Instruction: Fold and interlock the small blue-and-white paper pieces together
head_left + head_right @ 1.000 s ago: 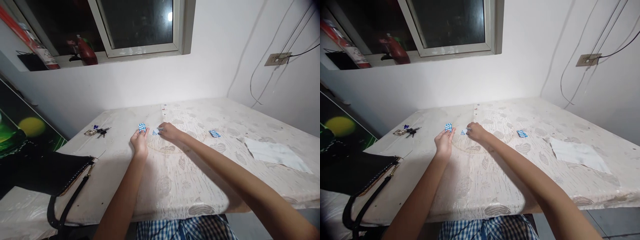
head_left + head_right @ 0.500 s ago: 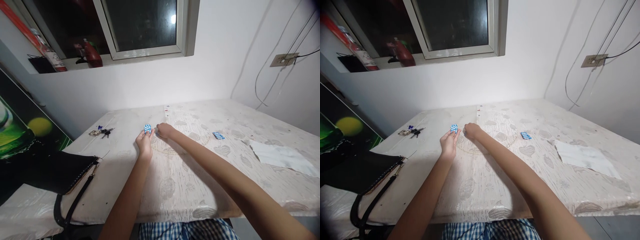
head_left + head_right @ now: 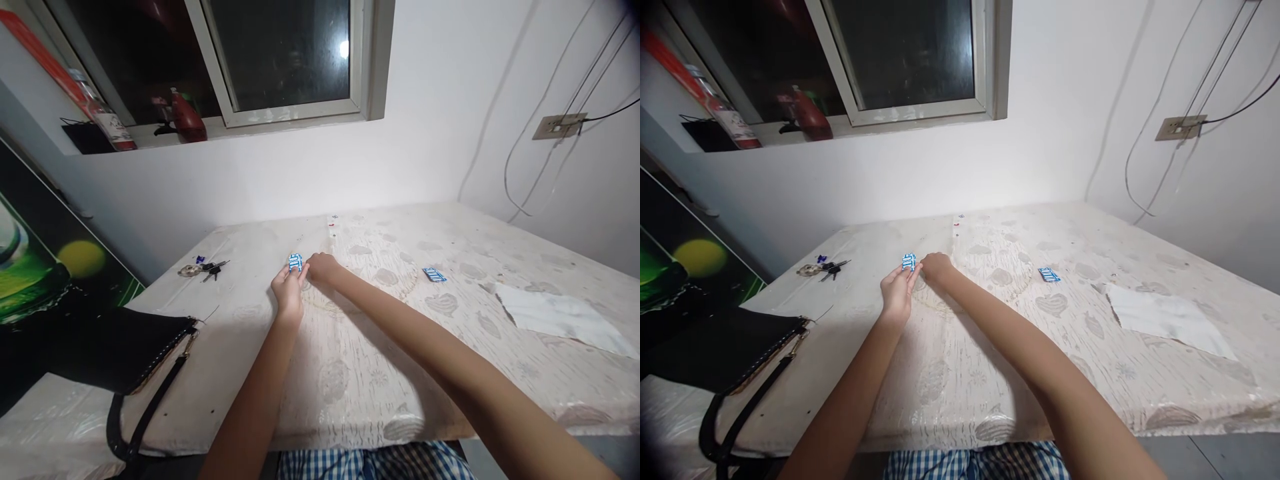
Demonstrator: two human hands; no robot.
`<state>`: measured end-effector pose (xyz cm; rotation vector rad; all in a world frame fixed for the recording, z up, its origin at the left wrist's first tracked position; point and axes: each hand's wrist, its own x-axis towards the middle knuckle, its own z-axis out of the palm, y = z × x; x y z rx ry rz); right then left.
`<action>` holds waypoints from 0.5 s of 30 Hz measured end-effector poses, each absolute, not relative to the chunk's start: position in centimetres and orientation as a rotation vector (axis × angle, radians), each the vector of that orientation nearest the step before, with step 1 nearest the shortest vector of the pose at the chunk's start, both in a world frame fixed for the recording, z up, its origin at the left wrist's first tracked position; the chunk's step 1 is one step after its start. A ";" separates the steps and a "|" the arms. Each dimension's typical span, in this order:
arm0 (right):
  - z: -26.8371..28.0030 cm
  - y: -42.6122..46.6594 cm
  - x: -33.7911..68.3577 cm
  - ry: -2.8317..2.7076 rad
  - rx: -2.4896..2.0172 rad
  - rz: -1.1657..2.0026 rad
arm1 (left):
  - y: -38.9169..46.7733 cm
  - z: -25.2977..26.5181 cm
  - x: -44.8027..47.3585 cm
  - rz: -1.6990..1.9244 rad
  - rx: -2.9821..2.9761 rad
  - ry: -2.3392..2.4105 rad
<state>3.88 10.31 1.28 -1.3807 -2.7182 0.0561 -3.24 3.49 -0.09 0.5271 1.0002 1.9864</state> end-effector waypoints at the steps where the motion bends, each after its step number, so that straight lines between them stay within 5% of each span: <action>1: 1.1 10.1 3.9 -2.712 -1.370 0.025 | 3.5 -0.1 -3.3 1.991 0.525 0.999; 15: -0.1 9.3 6.1 -2.735 -1.202 0.024 | 3.4 0.3 -3.5 2.002 0.489 1.007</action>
